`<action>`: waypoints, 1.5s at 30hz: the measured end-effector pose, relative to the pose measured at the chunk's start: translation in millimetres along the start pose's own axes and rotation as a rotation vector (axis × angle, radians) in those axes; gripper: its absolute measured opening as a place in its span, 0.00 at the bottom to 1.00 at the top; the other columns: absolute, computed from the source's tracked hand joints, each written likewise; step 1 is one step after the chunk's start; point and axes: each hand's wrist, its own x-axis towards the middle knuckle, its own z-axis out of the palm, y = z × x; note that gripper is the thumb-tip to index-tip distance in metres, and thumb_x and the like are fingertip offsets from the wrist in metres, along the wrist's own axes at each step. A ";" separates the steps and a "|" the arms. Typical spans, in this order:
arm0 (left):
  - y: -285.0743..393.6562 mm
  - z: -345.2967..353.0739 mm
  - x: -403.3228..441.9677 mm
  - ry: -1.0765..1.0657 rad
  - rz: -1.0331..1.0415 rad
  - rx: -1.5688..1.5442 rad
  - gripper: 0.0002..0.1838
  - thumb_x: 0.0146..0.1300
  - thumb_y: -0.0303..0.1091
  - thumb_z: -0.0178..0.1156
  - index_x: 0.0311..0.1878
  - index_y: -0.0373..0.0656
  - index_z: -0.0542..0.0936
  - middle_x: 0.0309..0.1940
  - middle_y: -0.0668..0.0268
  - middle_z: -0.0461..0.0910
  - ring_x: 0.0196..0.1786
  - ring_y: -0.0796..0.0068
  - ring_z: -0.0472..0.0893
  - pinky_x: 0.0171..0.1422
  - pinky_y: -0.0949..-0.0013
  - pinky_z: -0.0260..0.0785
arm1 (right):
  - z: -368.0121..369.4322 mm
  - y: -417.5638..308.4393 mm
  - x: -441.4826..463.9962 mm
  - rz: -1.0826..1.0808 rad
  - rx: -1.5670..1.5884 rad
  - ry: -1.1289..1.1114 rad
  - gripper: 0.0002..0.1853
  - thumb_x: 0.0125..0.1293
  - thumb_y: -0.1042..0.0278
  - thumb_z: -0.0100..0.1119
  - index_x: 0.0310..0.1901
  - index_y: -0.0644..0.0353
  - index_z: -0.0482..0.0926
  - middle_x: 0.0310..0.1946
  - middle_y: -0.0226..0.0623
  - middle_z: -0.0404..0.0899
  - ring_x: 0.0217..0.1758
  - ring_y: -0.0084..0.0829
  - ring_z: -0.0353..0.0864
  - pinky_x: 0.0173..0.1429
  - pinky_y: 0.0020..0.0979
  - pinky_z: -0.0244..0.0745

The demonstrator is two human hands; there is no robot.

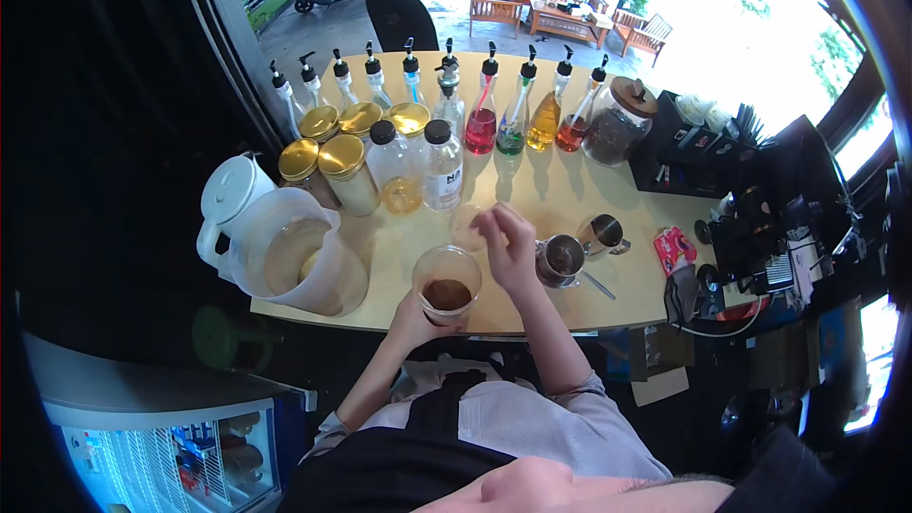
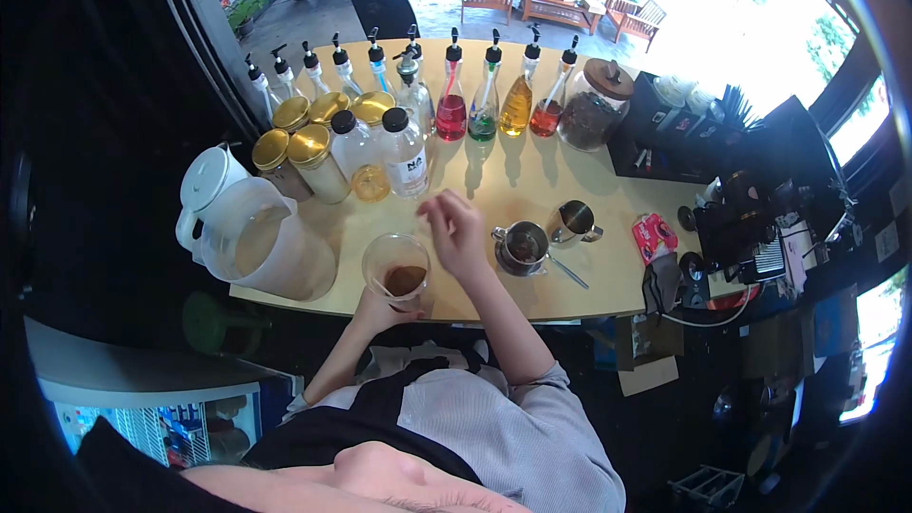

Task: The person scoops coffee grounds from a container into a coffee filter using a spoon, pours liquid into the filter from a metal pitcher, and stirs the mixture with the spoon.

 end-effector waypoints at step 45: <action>-10.4 21.4 41.5 -0.060 0.240 -0.167 0.47 0.45 0.45 0.76 0.70 0.43 0.67 0.64 0.57 0.74 0.69 0.59 0.73 0.71 0.58 0.66 | 12.6 -34.6 -48.0 -0.379 -0.626 -0.019 0.35 0.49 0.54 0.73 0.64 0.44 0.78 0.70 0.44 0.66 0.65 0.51 0.70 0.67 0.44 0.66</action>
